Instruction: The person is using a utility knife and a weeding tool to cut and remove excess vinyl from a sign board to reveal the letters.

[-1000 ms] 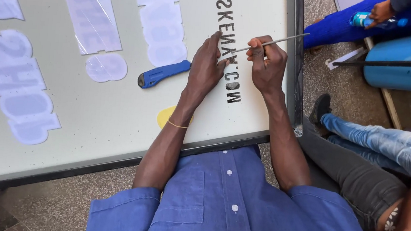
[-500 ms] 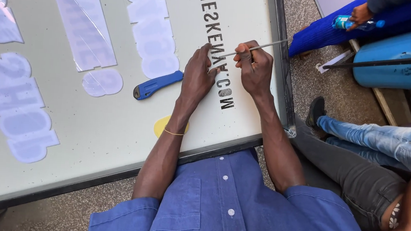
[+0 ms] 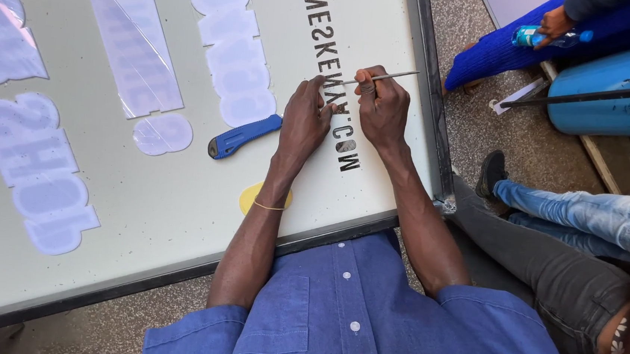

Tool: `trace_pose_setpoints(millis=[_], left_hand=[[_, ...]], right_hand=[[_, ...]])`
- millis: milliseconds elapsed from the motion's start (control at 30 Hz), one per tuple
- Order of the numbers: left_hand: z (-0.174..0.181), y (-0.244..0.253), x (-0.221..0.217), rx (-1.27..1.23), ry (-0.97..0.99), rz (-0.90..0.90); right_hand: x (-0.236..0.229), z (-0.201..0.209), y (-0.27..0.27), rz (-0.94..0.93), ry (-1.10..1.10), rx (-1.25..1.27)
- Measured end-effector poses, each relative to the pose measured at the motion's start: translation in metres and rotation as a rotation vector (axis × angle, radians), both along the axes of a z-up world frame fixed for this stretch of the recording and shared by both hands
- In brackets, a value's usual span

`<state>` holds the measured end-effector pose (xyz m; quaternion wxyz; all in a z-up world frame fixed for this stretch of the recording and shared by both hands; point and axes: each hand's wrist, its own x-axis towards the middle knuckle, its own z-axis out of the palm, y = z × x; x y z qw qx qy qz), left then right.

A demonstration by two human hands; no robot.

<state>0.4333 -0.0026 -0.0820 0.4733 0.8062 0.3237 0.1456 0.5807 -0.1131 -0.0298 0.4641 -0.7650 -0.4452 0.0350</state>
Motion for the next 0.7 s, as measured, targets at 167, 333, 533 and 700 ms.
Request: trace_pose_setpoints(millis=[167,333,533,700], left_hand=[[0.01,-0.003,-0.008,-0.021,0.013,-0.001],[0.066,0.008,-0.009,-0.23,0.079,-0.059],[0.05,0.015,-0.015,-0.255,0.038,-0.042],[0.046,0.018,-0.013,-0.259,0.042,-0.044]], right_hand=[[-0.015,0.007,0.007,0.02,0.149,0.13],[-0.009,0.018,0.011,-0.016,0.253,0.282],[-0.007,0.006,-0.003,-0.05,0.061,0.123],[-0.009,0.008,0.006,0.008,0.013,0.071]])
